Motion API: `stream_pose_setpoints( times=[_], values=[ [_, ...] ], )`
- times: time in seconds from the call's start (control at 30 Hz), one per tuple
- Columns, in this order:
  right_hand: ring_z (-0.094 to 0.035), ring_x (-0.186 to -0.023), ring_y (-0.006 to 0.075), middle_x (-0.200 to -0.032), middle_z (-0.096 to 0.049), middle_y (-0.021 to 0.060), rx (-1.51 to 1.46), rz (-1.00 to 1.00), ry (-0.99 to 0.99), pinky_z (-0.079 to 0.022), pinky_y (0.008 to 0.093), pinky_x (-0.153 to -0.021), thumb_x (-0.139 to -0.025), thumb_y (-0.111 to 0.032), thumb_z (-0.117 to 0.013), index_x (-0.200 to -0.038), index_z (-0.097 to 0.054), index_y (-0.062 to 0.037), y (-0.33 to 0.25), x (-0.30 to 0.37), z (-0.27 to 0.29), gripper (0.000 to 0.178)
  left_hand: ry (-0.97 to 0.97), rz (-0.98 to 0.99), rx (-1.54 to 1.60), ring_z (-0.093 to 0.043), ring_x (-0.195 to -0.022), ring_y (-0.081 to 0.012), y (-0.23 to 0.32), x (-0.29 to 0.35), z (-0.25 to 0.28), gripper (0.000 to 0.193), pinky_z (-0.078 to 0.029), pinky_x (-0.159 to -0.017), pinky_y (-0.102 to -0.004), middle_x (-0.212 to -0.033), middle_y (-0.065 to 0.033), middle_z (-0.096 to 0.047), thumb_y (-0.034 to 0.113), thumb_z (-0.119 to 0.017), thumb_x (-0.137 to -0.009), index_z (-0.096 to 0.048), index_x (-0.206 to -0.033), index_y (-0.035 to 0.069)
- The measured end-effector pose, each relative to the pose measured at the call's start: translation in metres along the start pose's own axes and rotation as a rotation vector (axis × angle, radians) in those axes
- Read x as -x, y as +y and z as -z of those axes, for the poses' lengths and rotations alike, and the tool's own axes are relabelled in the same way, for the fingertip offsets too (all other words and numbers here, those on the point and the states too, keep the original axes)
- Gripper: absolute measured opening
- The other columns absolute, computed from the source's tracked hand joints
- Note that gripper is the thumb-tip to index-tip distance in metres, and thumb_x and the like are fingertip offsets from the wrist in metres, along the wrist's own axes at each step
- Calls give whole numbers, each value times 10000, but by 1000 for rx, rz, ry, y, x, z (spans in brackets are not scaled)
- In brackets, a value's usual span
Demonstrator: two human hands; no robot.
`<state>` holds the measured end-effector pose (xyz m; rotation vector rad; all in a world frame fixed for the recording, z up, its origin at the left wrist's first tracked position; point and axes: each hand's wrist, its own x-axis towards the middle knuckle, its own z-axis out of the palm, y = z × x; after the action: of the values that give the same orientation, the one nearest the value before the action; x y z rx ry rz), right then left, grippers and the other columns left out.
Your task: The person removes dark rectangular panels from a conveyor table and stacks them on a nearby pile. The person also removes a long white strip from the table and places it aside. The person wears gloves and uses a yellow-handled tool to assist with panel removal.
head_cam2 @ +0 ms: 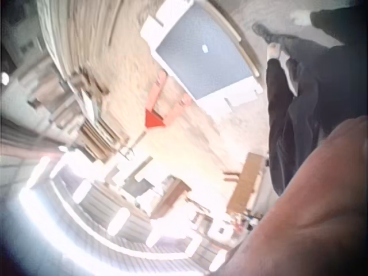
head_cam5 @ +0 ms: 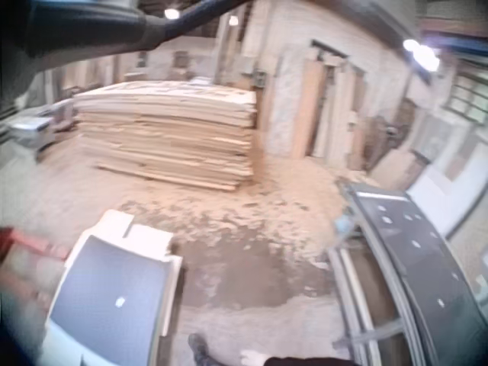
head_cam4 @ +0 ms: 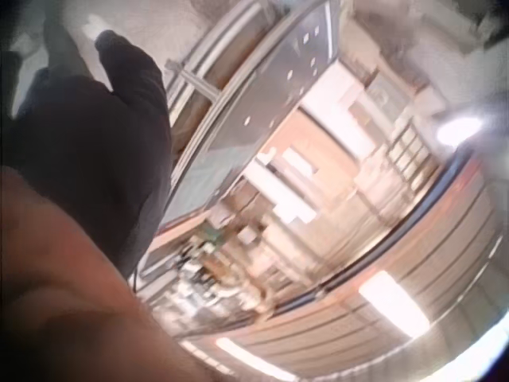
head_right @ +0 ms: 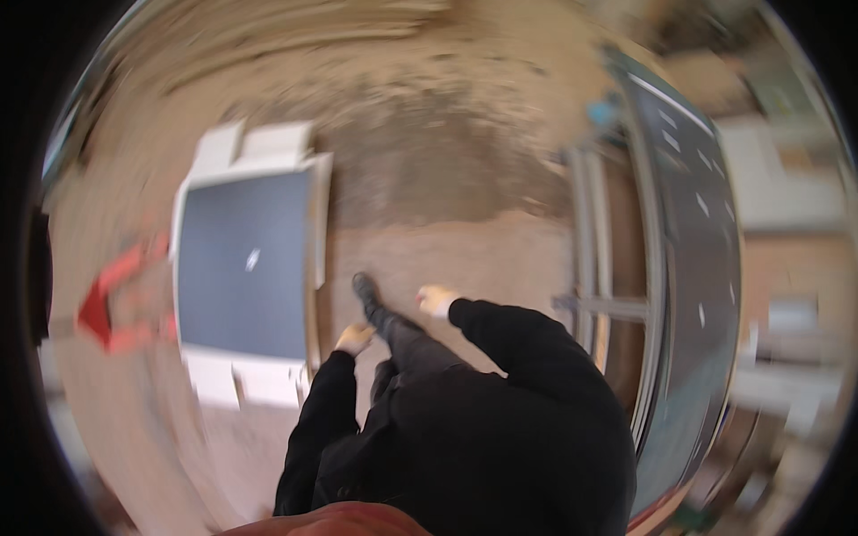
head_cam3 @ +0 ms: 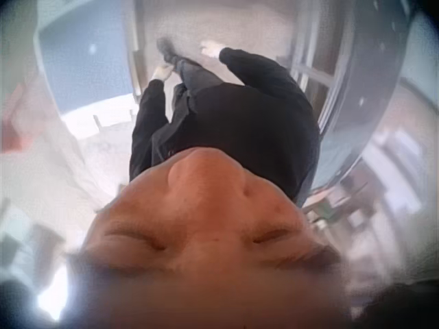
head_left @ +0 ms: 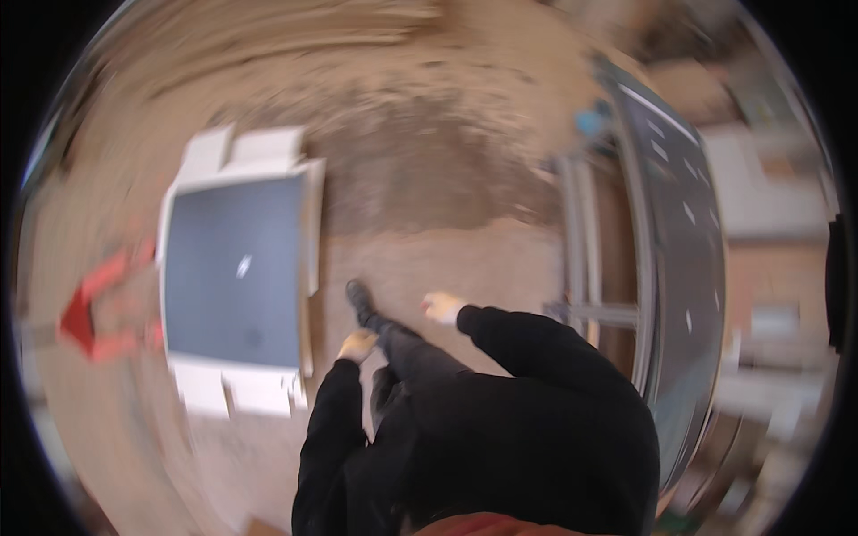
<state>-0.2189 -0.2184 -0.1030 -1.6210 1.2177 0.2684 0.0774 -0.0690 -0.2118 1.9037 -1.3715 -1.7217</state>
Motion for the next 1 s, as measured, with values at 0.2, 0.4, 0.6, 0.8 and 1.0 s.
stream_pose_setpoints(
  times=[0.2,0.4,0.6,0.8,1.0],
  values=[
    [-655,-1139,415,-1203,-703,214,205,-134,11,-516,505,-958,-877,-192,-586,-1213,-682,-67,99,214,8,371,-382,424,302,-714,-662,-297,47,19,-33,288,-581,-602,-419,-800,-144,-712,268,-593,-939,-670,-911,-8],
    [-659,-1120,418,-1170,-704,228,-287,-377,362,-515,498,-951,-868,-189,-578,-1218,-671,-74,204,347,-8,380,-493,444,-482,-742,-806,-346,106,16,-117,290,-593,-685,-464,-954,-193,-724,267,-634,-940,-647,-1093,21],
    [-662,-1092,388,-1132,-709,196,-262,-880,1226,-529,502,-895,-868,-212,-660,-1133,-689,-90,416,508,12,293,-455,-66,-701,-701,-1080,-397,346,-119,-291,435,-552,-921,-494,-1124,-239,-719,406,-579,-977,-685,-1207,52],
    [-638,-1064,407,-1111,-684,174,-209,-1750,1447,-470,533,-1022,-907,-291,-668,-1133,-632,-49,614,693,37,333,-77,-1163,-611,-610,-1182,-424,698,-226,-583,464,-483,-1013,-506,-1262,-245,-653,290,-686,-938,-600,-1303,17],
    [-561,-1195,422,-1243,-623,219,-520,-1858,1382,-477,519,-1034,-919,-390,-649,-1258,-584,-16,668,683,69,509,-90,-989,-967,-558,-1241,-432,825,-244,-715,644,-452,-1051,-496,-1312,-247,-600,317,-724,-840,-483,-1333,-22]
  ],
)
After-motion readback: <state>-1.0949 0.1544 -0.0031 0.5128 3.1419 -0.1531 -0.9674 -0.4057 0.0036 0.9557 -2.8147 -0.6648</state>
